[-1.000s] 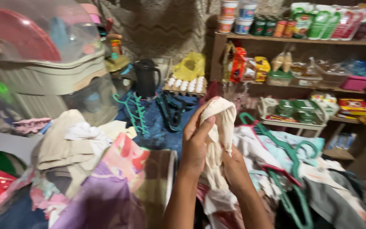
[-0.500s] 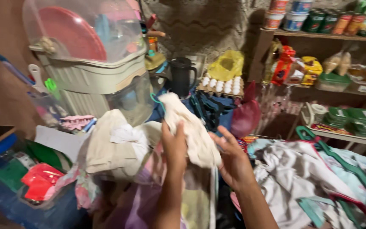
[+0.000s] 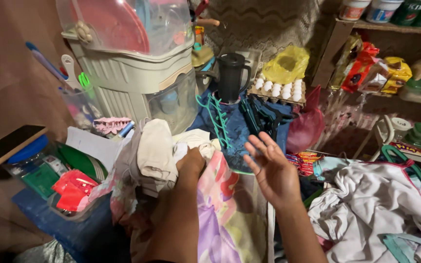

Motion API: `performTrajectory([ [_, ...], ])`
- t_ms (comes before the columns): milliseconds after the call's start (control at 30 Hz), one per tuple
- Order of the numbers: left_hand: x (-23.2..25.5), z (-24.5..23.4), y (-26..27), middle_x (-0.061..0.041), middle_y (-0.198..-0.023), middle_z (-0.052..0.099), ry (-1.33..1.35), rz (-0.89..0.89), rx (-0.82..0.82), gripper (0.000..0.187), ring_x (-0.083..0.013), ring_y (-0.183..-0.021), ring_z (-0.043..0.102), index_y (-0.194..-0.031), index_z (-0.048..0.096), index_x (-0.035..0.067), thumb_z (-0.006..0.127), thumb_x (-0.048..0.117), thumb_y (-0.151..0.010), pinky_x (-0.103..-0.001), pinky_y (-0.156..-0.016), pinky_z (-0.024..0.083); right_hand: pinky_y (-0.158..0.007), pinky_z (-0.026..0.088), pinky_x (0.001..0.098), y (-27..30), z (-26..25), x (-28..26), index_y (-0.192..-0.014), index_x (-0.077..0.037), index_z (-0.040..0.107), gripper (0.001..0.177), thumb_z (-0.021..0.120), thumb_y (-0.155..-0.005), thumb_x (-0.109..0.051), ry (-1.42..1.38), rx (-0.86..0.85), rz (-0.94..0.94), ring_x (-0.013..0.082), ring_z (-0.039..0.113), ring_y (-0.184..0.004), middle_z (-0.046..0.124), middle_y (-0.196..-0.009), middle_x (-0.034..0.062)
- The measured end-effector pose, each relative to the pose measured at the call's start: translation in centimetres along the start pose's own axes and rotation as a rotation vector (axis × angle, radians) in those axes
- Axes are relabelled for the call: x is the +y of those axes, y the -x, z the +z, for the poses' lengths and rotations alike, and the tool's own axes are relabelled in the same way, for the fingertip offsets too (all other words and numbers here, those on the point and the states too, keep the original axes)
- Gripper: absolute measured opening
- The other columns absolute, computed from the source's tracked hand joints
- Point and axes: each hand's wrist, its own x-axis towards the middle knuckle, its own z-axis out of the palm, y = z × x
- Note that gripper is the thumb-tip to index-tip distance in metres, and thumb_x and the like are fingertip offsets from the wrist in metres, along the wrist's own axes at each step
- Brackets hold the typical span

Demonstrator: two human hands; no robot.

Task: The person picks up clothes from a pile, places them on hangers, and hangs them on a wardrobe. They handle a green shirt, a pink shirt, and a patterned cloth, placing each on a hanger and then hanging them on hooks on the wardrobe door.

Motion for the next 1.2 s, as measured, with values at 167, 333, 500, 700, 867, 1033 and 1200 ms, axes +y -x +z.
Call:
performTrajectory([
  [167,0.3,-2.5,2.3,-0.015,-0.150,0.050,0.057,0.107,0.147,0.061,-0.0386,-0.143,0.043,-0.145,0.052,0.014,0.058,0.013,-0.085,-0.051,-0.117,0.035,-0.107,0.048,0.0461,0.5,-1.0,-1.6,-0.147,-0.004,0.044,0.056,0.059,-0.095,-0.021,0.061,0.082,0.014,0.0300,0.059,-0.128,0.058,-0.142,0.0175],
  [333,6.5,-3.9,8.0,-0.019,-0.149,0.046,0.296,0.485,0.428,0.068,-0.0431,-0.145,0.033,-0.145,0.048,0.009,0.058,0.005,-0.079,-0.054,-0.120,0.027,-0.097,0.051,0.0426,3.1,-4.2,-6.2,-0.145,-0.004,0.048,0.053,0.058,-0.096,-0.021,0.218,0.228,-0.064,0.0268,0.065,-0.114,0.063,-0.136,0.0165],
  [500,19.3,-0.5,17.7,-0.018,-0.130,0.065,0.563,0.864,0.423,0.058,-0.0379,-0.132,0.055,-0.132,0.061,0.006,0.057,-0.003,-0.075,-0.053,-0.130,0.028,-0.084,0.053,0.0373,8.3,-7.5,-13.6,-0.139,-0.001,0.055,0.044,0.057,-0.099,-0.019,0.444,0.431,-0.309,0.0225,0.067,-0.102,0.071,-0.123,0.0141],
  [700,31.2,6.2,28.5,-0.023,-0.145,0.057,0.831,1.195,0.188,0.061,-0.0415,-0.144,0.047,-0.144,0.054,0.005,0.057,0.001,-0.084,-0.052,-0.131,0.026,-0.089,0.051,0.0317,17.5,-11.8,-22.8,-0.130,-0.004,0.066,0.031,0.056,-0.103,-0.015,0.970,0.743,-0.601,0.0164,0.067,-0.107,0.072,-0.120,0.0093],
  [867,33.1,11.7,35.5,-0.021,-0.156,0.043,0.536,1.139,0.141,0.061,-0.0435,-0.150,0.028,-0.149,0.050,0.010,0.061,0.024,-0.091,-0.053,-0.120,0.020,-0.093,0.047,0.0288,23.0,-20.7,-25.5,-0.127,-0.002,0.071,0.031,0.056,-0.100,-0.007,1.569,1.012,-0.501,0.0167,0.066,-0.107,0.074,-0.116,0.0091],
  [1033,33.0,13.0,36.1,-0.016,-0.161,0.038,0.367,1.106,0.195,0.060,-0.0393,-0.151,0.025,-0.149,0.050,0.013,0.058,0.033,-0.093,-0.053,-0.121,0.016,-0.084,0.051,0.0267,24.4,-24.6,-24.7,-0.129,-0.001,0.066,0.036,0.064,-0.094,-0.011,1.254,0.934,-0.380,0.0143,0.065,-0.096,0.072,-0.107,0.0083],
  [1200,32.3,12.8,35.9,-0.012,-0.161,0.040,0.438,1.084,0.059,0.053,-0.0372,-0.152,0.024,-0.146,0.054,0.016,0.055,0.038,-0.098,-0.052,-0.122,0.014,-0.069,0.048,0.0283,23.0,-20.7,-25.0,-0.129,-0.004,0.066,0.041,0.073,-0.092,-0.021,1.209,1.001,-0.189,0.0126,0.059,-0.079,0.069,-0.094,0.0068],
])
